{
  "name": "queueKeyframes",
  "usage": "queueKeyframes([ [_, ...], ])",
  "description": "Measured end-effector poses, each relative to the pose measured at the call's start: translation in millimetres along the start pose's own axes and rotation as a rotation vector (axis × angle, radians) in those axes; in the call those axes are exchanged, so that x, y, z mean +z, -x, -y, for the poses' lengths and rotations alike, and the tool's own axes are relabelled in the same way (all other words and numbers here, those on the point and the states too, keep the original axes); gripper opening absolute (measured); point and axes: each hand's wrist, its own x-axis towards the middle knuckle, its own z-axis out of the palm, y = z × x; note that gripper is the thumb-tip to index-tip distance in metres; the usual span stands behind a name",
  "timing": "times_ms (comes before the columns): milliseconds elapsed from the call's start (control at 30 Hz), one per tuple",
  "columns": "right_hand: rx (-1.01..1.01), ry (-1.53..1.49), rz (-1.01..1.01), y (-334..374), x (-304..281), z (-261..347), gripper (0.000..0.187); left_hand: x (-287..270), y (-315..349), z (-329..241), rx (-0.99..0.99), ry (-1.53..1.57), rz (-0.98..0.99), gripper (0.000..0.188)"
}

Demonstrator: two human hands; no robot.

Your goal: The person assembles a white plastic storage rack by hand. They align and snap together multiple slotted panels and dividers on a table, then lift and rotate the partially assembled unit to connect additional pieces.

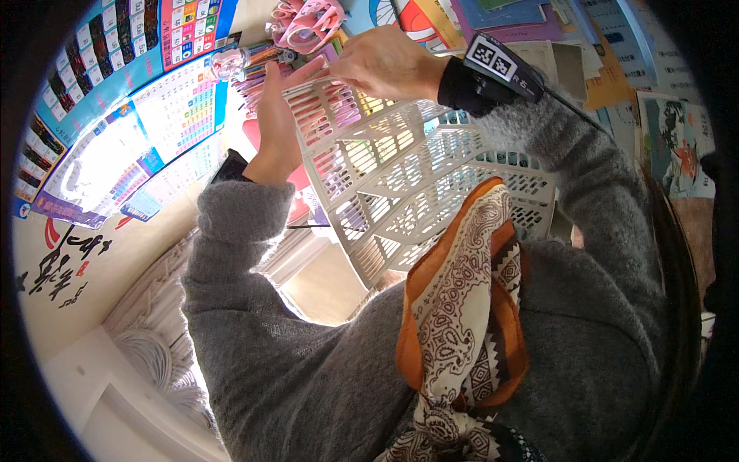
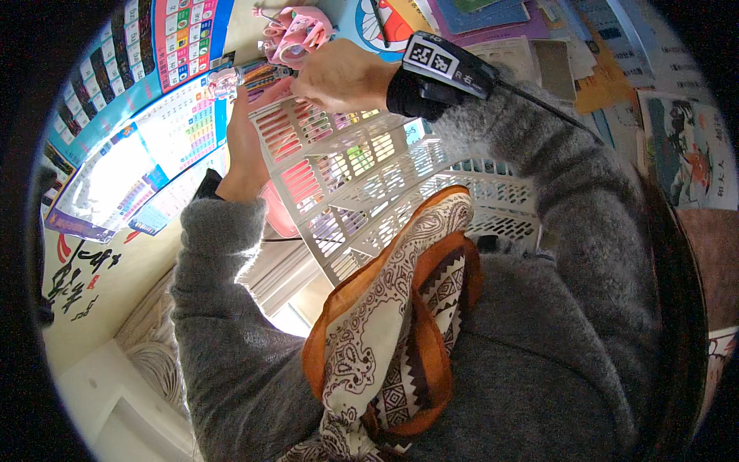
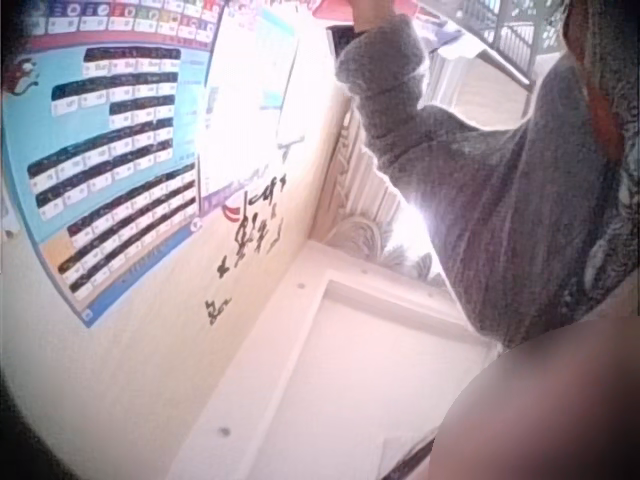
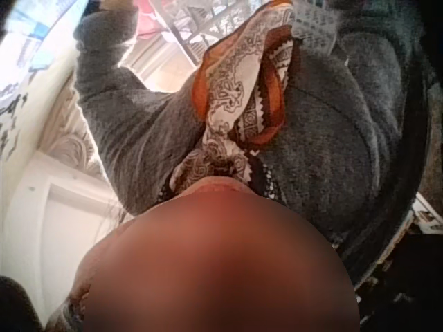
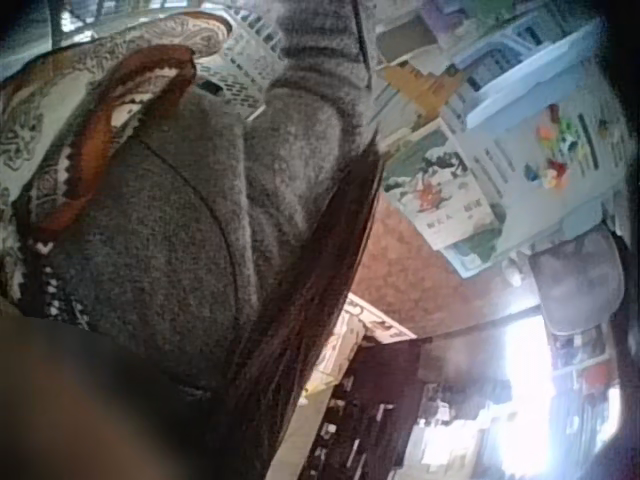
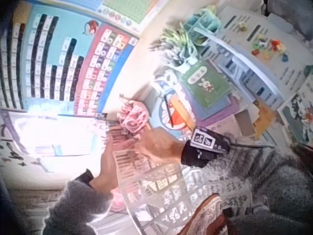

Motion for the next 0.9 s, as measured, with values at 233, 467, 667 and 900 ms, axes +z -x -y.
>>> queueKeyframes([
  [233, 0.023, -0.151, 0.097, 0.7, 5.0, -0.4, 0.010, 4.3, -1.0, -3.1, -0.063, 0.037, -0.051, 0.062],
  [467, -0.017, -0.342, -0.060, -1.1, 8.4, -3.7, 0.015, 0.8, -13.2, -5.2, -0.120, 0.016, -0.001, 0.061],
  [667, -0.045, -0.310, -0.084, 2.0, 12.8, -3.2, 0.010, 1.7, -17.9, -6.2, -0.132, 0.041, -0.040, 0.058],
  [900, 0.170, -0.058, 0.094, -2.5, -8.5, 3.2, 0.018, -19.8, -13.0, 13.3, 0.026, 0.066, 0.030, 0.061],
])
